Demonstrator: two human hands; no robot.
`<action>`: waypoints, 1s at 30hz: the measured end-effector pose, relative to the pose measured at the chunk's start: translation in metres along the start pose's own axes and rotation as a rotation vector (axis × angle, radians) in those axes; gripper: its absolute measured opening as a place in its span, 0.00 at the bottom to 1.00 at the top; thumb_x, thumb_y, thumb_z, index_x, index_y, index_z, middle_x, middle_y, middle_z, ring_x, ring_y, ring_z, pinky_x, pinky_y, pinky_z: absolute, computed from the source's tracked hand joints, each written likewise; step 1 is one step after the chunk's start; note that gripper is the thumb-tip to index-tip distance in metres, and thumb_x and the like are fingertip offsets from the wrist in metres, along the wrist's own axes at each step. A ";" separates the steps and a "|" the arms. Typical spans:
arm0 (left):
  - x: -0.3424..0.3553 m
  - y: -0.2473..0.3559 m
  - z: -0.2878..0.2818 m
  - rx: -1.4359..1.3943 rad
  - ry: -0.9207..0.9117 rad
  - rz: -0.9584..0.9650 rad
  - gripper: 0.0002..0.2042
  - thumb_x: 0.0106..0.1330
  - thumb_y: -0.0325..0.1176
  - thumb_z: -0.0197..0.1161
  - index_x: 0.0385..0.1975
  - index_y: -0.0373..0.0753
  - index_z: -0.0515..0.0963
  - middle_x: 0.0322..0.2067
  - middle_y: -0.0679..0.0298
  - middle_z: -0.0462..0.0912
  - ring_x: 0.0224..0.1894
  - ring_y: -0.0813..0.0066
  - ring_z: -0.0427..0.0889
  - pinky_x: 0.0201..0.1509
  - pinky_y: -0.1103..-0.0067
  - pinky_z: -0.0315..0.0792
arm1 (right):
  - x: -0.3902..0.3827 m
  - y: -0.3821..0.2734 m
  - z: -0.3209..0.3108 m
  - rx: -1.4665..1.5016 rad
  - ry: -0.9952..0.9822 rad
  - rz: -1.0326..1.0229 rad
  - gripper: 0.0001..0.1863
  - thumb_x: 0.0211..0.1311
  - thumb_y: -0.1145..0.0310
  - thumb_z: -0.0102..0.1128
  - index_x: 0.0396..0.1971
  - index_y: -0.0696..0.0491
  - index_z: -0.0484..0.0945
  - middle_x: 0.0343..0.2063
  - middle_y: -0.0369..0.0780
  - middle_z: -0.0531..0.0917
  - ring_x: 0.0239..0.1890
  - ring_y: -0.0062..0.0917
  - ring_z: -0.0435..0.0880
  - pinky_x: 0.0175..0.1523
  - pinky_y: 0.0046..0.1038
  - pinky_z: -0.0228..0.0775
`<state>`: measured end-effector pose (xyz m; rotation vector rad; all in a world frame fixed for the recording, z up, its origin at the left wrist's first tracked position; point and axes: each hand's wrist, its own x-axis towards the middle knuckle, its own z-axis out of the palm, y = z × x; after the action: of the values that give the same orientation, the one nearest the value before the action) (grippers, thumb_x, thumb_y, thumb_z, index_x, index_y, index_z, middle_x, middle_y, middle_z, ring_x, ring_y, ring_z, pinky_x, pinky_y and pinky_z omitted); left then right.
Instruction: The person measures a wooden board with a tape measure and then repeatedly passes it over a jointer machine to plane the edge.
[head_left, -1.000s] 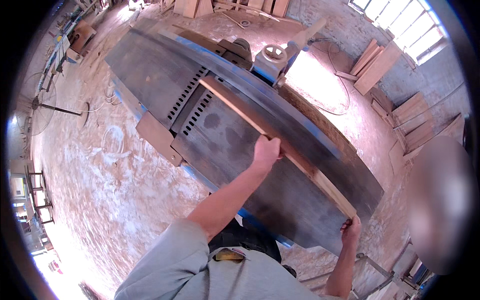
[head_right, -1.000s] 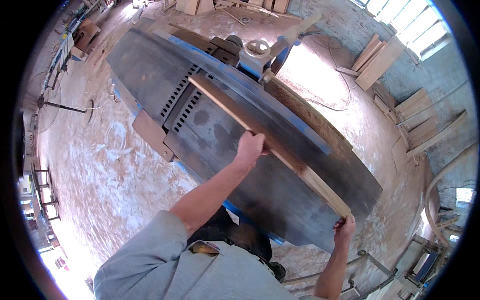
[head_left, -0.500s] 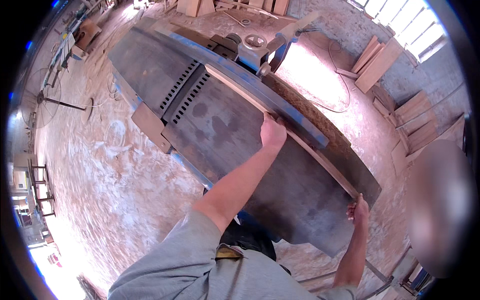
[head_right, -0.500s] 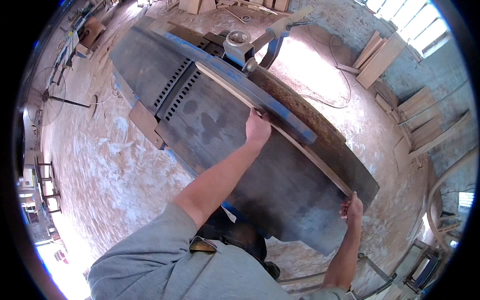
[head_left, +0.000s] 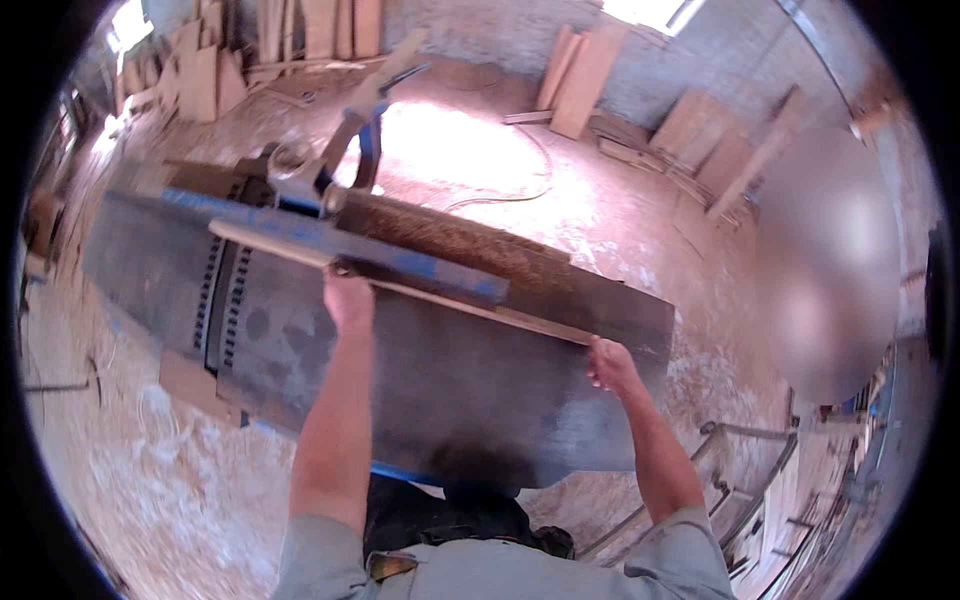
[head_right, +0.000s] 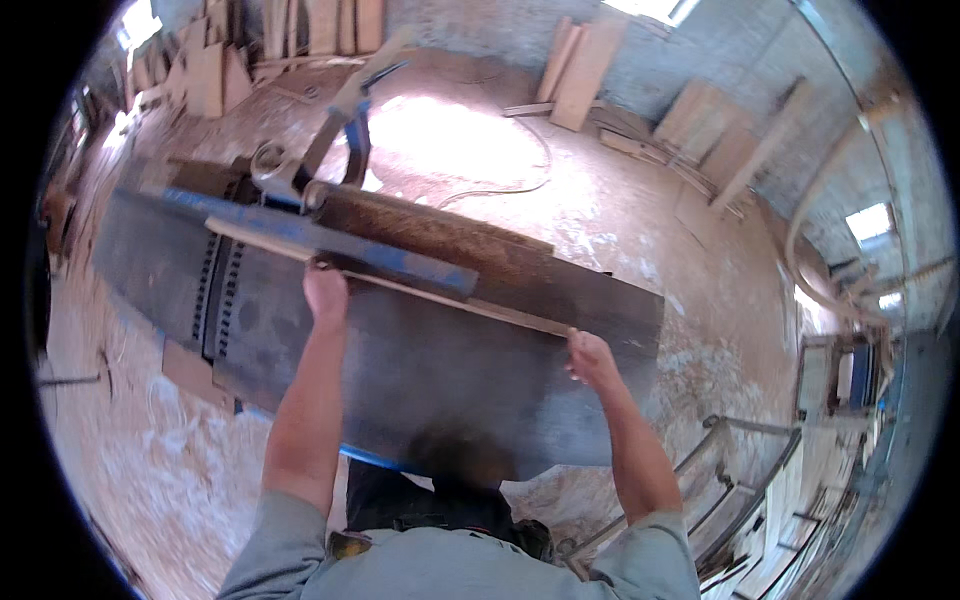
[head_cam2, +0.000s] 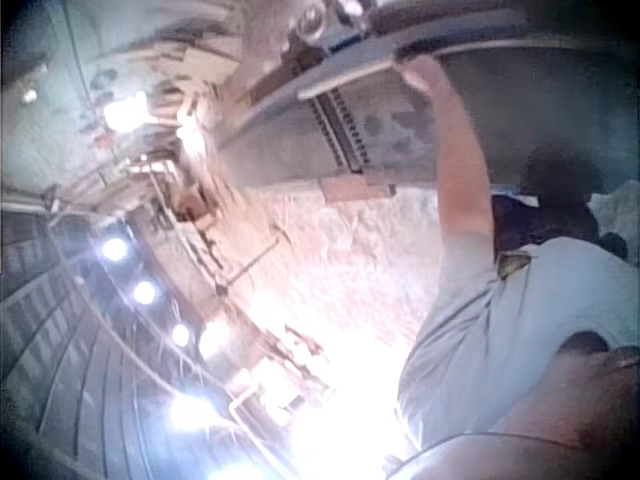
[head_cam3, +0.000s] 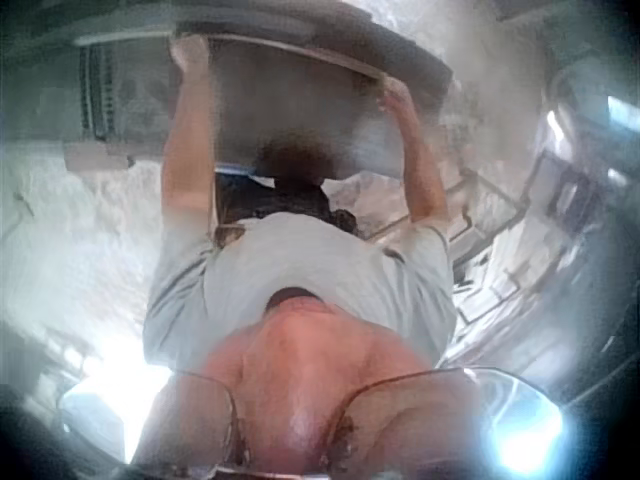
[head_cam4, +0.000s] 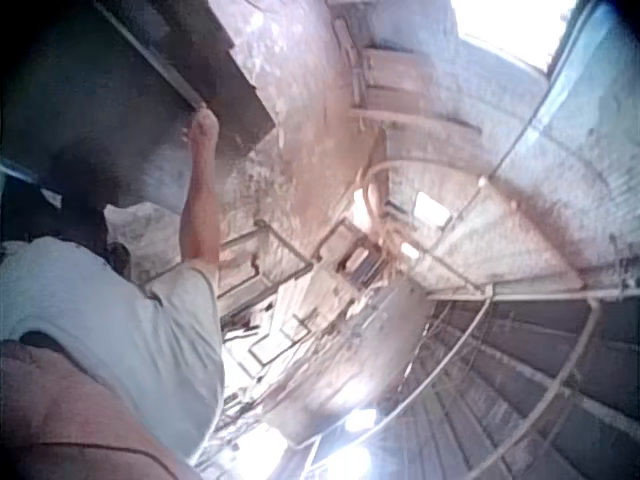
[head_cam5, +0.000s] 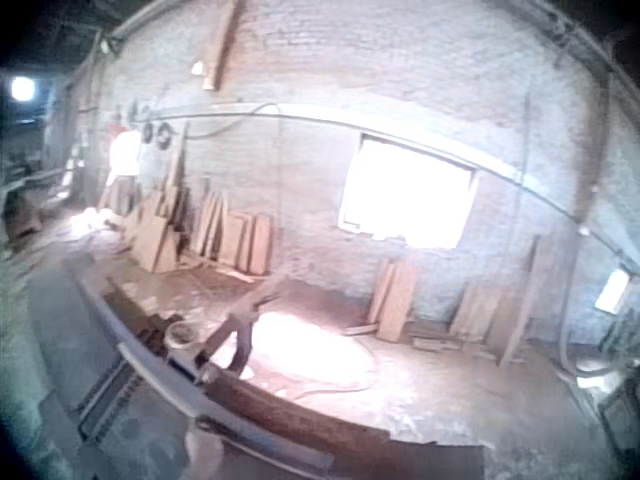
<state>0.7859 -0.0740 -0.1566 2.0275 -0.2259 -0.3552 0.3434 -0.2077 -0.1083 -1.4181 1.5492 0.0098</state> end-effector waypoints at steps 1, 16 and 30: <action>0.009 -0.006 -0.001 -0.046 -0.012 -0.036 0.16 0.61 0.24 0.48 0.50 0.33 0.70 0.36 0.50 0.81 0.39 0.54 0.82 0.44 0.67 0.74 | -0.001 -0.009 0.003 -0.005 -0.008 -0.027 0.25 0.71 0.46 0.40 0.25 0.52 0.70 0.14 0.36 0.74 0.12 0.20 0.72 0.14 0.24 0.61; 0.097 0.002 -0.063 -0.177 -0.064 -0.102 0.16 0.60 0.22 0.43 0.45 0.33 0.74 0.24 0.58 0.77 0.15 0.72 0.75 0.13 0.77 0.63 | -0.005 -0.072 0.083 0.046 -0.094 -0.202 0.24 0.71 0.52 0.41 0.25 0.58 0.70 0.15 0.39 0.77 0.13 0.21 0.75 0.20 0.27 0.68; 0.165 -0.016 -0.097 -0.203 -0.124 -0.196 0.09 0.63 0.28 0.48 0.35 0.36 0.77 0.22 0.57 0.78 0.19 0.66 0.77 0.17 0.73 0.68 | 0.001 -0.093 0.133 -0.213 -0.028 -0.441 0.17 0.72 0.63 0.39 0.33 0.61 0.73 0.22 0.49 0.78 0.25 0.40 0.81 0.31 0.40 0.73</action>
<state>0.9747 -0.0370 -0.1536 1.8332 -0.0633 -0.6033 0.4979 -0.1592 -0.1225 -1.8969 1.2108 -0.0721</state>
